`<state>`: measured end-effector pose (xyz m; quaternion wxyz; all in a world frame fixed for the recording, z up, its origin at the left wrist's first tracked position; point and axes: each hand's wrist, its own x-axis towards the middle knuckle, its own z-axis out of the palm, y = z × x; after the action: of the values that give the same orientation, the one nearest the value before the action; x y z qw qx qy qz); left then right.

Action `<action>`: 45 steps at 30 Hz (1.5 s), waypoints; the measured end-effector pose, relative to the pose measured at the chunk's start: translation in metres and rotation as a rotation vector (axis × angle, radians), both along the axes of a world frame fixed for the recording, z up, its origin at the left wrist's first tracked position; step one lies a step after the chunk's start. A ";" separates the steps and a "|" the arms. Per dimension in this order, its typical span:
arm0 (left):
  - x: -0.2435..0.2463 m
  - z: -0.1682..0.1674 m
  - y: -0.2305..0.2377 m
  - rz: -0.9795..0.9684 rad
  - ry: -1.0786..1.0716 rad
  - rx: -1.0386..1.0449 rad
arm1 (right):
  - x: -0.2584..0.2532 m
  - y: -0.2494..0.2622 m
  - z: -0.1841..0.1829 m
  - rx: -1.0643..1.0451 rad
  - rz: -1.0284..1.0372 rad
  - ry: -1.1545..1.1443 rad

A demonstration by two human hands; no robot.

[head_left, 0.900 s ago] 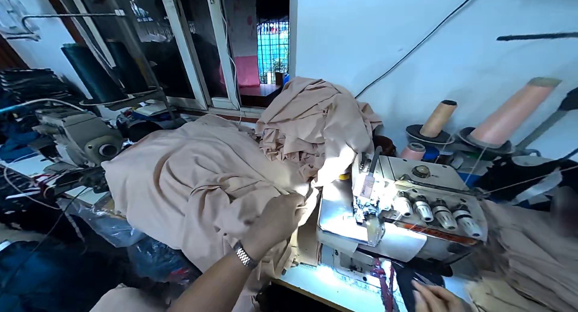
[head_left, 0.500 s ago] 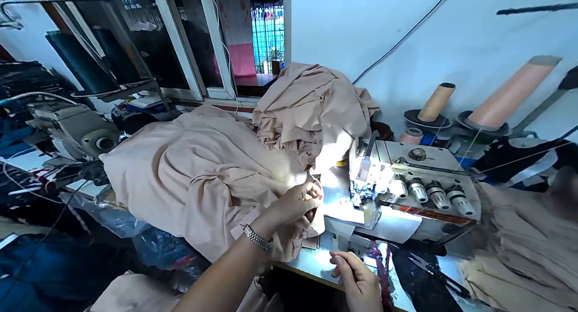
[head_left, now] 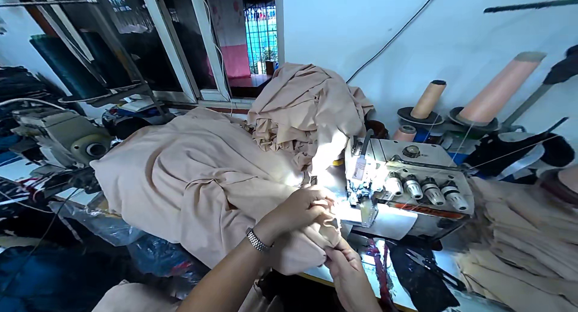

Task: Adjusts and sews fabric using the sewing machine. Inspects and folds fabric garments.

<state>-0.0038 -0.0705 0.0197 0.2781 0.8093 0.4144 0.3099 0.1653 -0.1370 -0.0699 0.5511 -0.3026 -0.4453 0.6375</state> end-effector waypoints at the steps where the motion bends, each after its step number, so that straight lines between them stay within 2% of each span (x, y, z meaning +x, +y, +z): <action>1: 0.000 -0.002 0.003 -0.022 0.085 0.071 | 0.011 0.001 0.000 0.034 0.046 -0.006; 3: 0.003 -0.005 0.006 -0.047 0.159 0.139 | 0.030 0.004 -0.004 0.049 0.087 -0.071; 6: 0.005 -0.011 0.007 -0.034 0.172 0.152 | 0.039 0.008 -0.015 -0.056 -0.024 -0.213; 9: 0.006 -0.018 0.004 -0.011 0.186 0.184 | 0.038 0.004 -0.014 -0.069 -0.091 -0.311; 16: 0.004 -0.025 -0.002 0.019 0.205 0.187 | 0.020 0.008 -0.011 0.013 -0.236 -0.362; 19: 0.007 -0.023 -0.008 0.078 0.231 0.200 | 0.016 0.005 -0.006 0.020 -0.283 -0.272; 21: 0.008 -0.024 -0.019 0.113 0.246 0.292 | 0.016 0.001 -0.004 0.138 -0.389 -0.290; 23: 0.007 -0.029 -0.031 0.102 0.194 0.425 | 0.015 -0.003 -0.004 0.327 -0.514 -0.405; 25: 0.008 -0.035 -0.045 0.089 0.110 0.411 | 0.011 -0.008 -0.005 0.496 -0.597 -0.543; 26: 0.008 -0.037 -0.050 0.076 0.083 0.335 | 0.009 -0.009 -0.006 0.556 -0.617 -0.602; 29: 0.006 -0.047 -0.057 -0.004 -0.076 0.006 | -0.001 -0.015 -0.010 0.655 -0.585 -0.665; 33: 0.002 -0.057 -0.057 -0.006 -0.415 -0.168 | -0.003 -0.017 -0.019 0.589 -0.500 -0.546; 36: -0.003 -0.050 -0.055 0.044 -0.500 -0.165 | 0.004 -0.011 -0.018 0.505 -0.438 -0.471; 42: -0.013 -0.027 -0.040 -0.057 -0.574 -0.048 | -0.002 0.007 0.000 0.413 -0.266 -0.359; 45: -0.018 -0.020 -0.034 -0.099 -0.591 -0.041 | -0.010 0.015 0.009 0.474 -0.285 -0.378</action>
<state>-0.0216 -0.1048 -0.0006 0.4179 0.6973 0.2817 0.5097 0.1550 -0.1219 -0.0607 0.5974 -0.3383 -0.6287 0.3652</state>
